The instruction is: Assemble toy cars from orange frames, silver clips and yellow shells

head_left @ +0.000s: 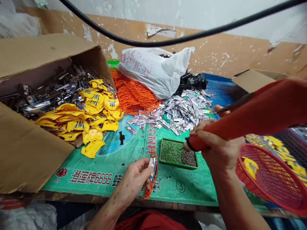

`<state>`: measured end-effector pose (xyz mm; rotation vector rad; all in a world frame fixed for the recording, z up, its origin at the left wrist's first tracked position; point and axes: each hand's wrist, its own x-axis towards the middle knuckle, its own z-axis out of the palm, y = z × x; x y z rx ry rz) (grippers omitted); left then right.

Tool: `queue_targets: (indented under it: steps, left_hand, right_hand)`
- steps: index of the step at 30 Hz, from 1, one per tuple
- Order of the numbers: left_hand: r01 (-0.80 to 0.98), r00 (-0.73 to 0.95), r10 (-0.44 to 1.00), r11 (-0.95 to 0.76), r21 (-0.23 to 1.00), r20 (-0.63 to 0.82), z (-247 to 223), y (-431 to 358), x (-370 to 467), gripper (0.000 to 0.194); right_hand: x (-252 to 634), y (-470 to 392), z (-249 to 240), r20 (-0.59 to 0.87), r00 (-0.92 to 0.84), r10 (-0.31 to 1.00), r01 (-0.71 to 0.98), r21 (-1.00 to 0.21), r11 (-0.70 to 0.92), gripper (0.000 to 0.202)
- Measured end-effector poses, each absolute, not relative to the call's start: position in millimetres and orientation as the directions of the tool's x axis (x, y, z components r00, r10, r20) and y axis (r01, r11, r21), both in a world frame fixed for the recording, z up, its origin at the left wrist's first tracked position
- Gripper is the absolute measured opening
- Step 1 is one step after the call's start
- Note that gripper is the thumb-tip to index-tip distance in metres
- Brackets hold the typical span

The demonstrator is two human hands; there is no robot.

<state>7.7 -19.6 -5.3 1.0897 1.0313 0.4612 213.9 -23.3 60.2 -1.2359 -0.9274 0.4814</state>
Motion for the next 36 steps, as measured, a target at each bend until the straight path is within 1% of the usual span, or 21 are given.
queue_targets:
  steps: [1, 3, 7, 11, 18, 24, 28, 31, 36]
  left_hand:
    - [0.150, 0.495, 0.742, 0.439, 0.886, -0.452, -4, -19, 7, 0.023]
    - [0.134, 0.502, 0.738, 0.449, 0.883, -0.451, -2, -19, 7, 0.025]
    - [0.119, 0.484, 0.747, 0.459, 0.880, -0.455, -3, -17, 9, 0.030]
    - [0.096, 0.501, 0.729, 0.488, 0.867, -0.466, -8, -18, 8, 0.036]
    - [0.035, 0.487, 0.753, 0.489, 0.872, -0.442, -15, -20, 9, 0.049]
    - [0.022, 0.471, 0.765, 0.489, 0.872, -0.440, -13, -21, 10, 0.052]
    - [0.048, 0.455, 0.773, 0.475, 0.879, -0.442, -12, -20, 12, 0.056]
    - [0.081, 0.439, 0.786, 0.447, 0.891, -0.435, -11, -19, 12, 0.054]
    - [0.206, 0.430, 0.799, 0.367, 0.907, -0.421, -8, -16, 9, 0.037]
  right_hand:
    - [220, -21, 54, 0.337, 0.592, 0.732, 0.166, -0.940, 0.299, 0.013]
    - [227, -18, 43, 0.339, 0.628, 0.701, 0.158, -0.937, 0.312, 0.014]
    - [230, -15, 32, 0.321, 0.621, 0.715, 0.131, -0.942, 0.309, 0.014]
    - [229, -13, 30, 0.320, 0.600, 0.733, 0.101, -0.940, 0.327, 0.015]
    - [226, -14, 30, 0.269, 0.562, 0.782, 0.097, -0.961, 0.261, 0.015]
    - [224, -15, 33, 0.279, 0.577, 0.767, 0.109, -0.958, 0.266, 0.015]
    - [222, -16, 35, 0.281, 0.593, 0.754, 0.127, -0.958, 0.257, 0.014]
    - [221, -16, 36, 0.281, 0.601, 0.748, 0.138, -0.958, 0.250, 0.014]
    - [221, -17, 35, 0.281, 0.602, 0.748, 0.133, -0.958, 0.253, 0.015]
